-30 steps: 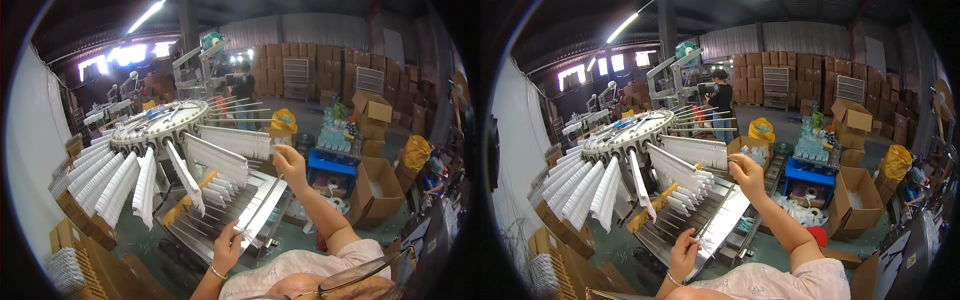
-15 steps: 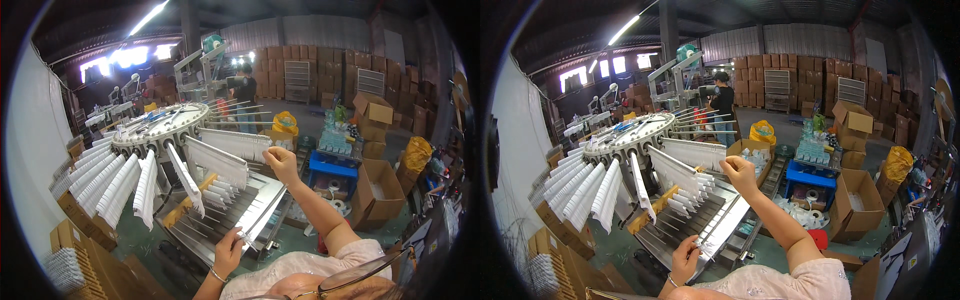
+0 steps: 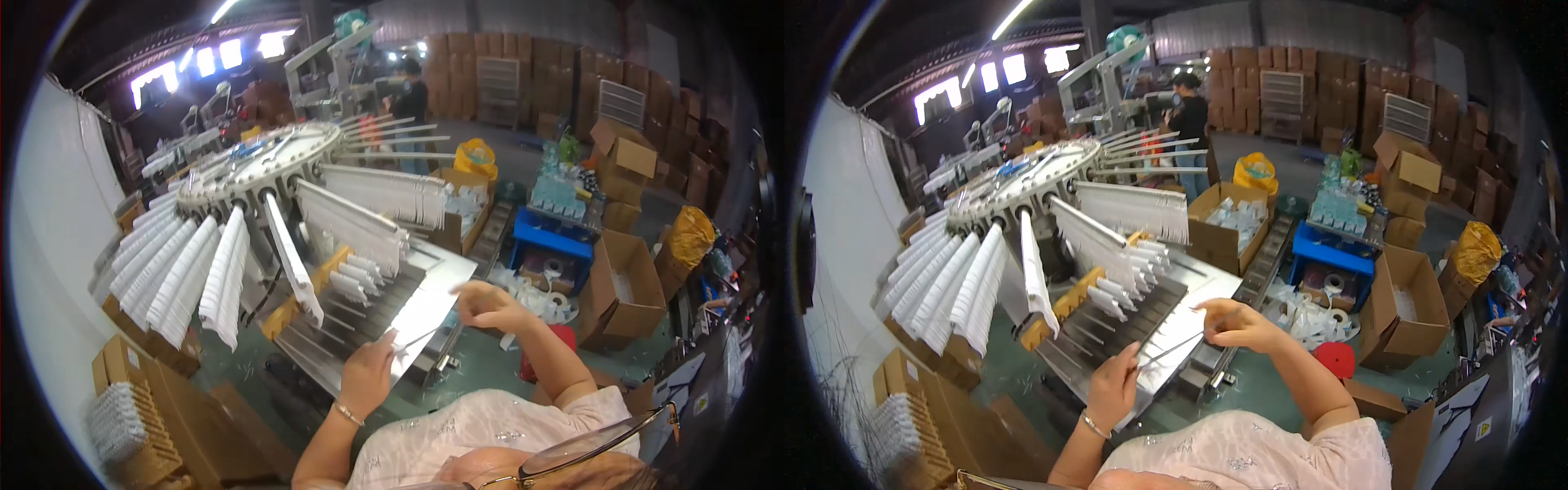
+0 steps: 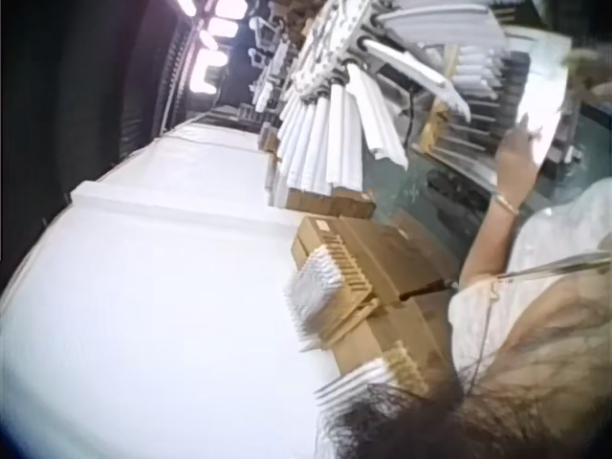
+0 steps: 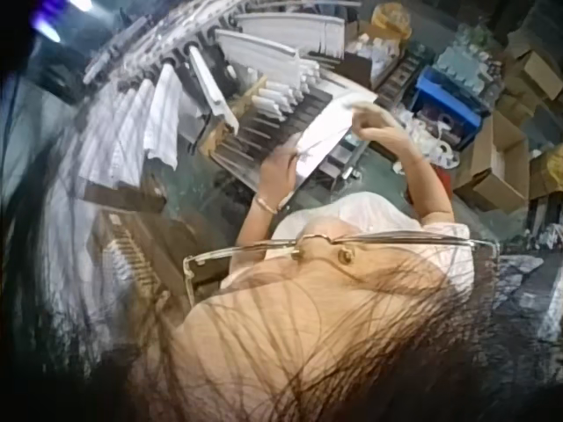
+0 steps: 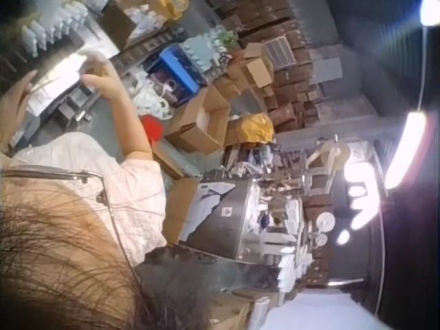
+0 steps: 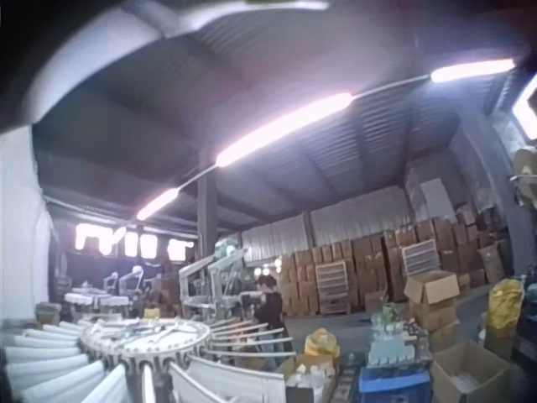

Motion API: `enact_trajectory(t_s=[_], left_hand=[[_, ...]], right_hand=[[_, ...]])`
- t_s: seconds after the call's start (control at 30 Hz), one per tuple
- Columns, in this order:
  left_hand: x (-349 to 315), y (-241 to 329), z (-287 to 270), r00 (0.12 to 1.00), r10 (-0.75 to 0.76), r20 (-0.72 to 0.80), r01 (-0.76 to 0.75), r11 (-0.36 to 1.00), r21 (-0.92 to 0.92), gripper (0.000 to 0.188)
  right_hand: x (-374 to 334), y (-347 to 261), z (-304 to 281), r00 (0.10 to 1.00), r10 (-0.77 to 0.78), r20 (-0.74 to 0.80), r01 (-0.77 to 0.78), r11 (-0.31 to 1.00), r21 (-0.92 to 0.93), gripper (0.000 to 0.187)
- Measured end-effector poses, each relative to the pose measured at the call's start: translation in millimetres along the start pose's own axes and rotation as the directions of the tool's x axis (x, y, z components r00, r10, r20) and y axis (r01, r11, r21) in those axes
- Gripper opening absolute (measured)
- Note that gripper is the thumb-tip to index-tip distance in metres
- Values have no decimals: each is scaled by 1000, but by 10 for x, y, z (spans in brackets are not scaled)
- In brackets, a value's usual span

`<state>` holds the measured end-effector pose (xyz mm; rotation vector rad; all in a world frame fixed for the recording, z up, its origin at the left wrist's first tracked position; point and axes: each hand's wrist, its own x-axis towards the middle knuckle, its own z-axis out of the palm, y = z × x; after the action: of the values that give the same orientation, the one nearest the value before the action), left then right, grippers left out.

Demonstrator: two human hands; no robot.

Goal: Loading white pleated material components onto the arms of a rotating assembly machine for processing.

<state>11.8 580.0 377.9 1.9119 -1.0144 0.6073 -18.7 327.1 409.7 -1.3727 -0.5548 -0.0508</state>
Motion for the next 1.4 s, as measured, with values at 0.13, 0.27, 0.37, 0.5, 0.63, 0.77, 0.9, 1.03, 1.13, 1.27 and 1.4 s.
enact_trajectory(t_s=[0.13, 0.27, 0.37, 0.5, 0.63, 0.77, 0.9, 1.03, 1.13, 1.27, 1.4], left_hand=[[241, 154, 104, 957, 285, 56, -290, 937, 196, 33], [79, 113, 204, 876, 478, -69, -469, 876, 117, 30], [-142, -370, 415, 978, -203, 48, 208, 970, -123, 18], [88, -1116, 333, 619, -785, -8, 575, 459, -677, 29], [236, -1259, 400, 596, -783, -180, 368, 465, -805, 18], [129, -846, 332, 711, -686, 155, 570, 433, -699, 24], [276, -505, 177, 584, -355, 730, 783, 9, -622, 39], [447, -149, 272, 343, -121, 932, 939, 3, -345, 36], [438, -23, 516, 259, -22, 966, 934, 260, -245, 26], [383, -81, 726, 389, -118, 914, 920, -10, -393, 23], [414, -42, 932, 524, -328, 786, 760, -237, -605, 22]], right_hand=[[-444, 105, -231, 992, -41, -117, 43, 999, 20, 20], [-780, 122, -401, 912, -200, -358, 227, 973, 35, 15], [-803, 51, -245, 866, -267, -422, 169, 952, -255, 14], [-670, -51, -47, 915, -369, -163, 220, 795, -565, 16], [-582, -124, -50, 915, -386, -119, 238, 754, -612, 14], [-571, 133, -367, 861, -283, -423, 263, 959, -107, 10], [-519, 245, -700, 915, -74, -397, 211, 926, 313, 17], [-408, 287, -876, 987, 15, -163, 44, 933, 356, 16], [-303, 205, -717, 953, 238, -187, -194, 955, 227, 15], [-270, 294, -651, 797, -28, -603, -23, 997, -75, 10], [-728, 637, -319, 925, -297, -236, 116, 813, -570, 18]])
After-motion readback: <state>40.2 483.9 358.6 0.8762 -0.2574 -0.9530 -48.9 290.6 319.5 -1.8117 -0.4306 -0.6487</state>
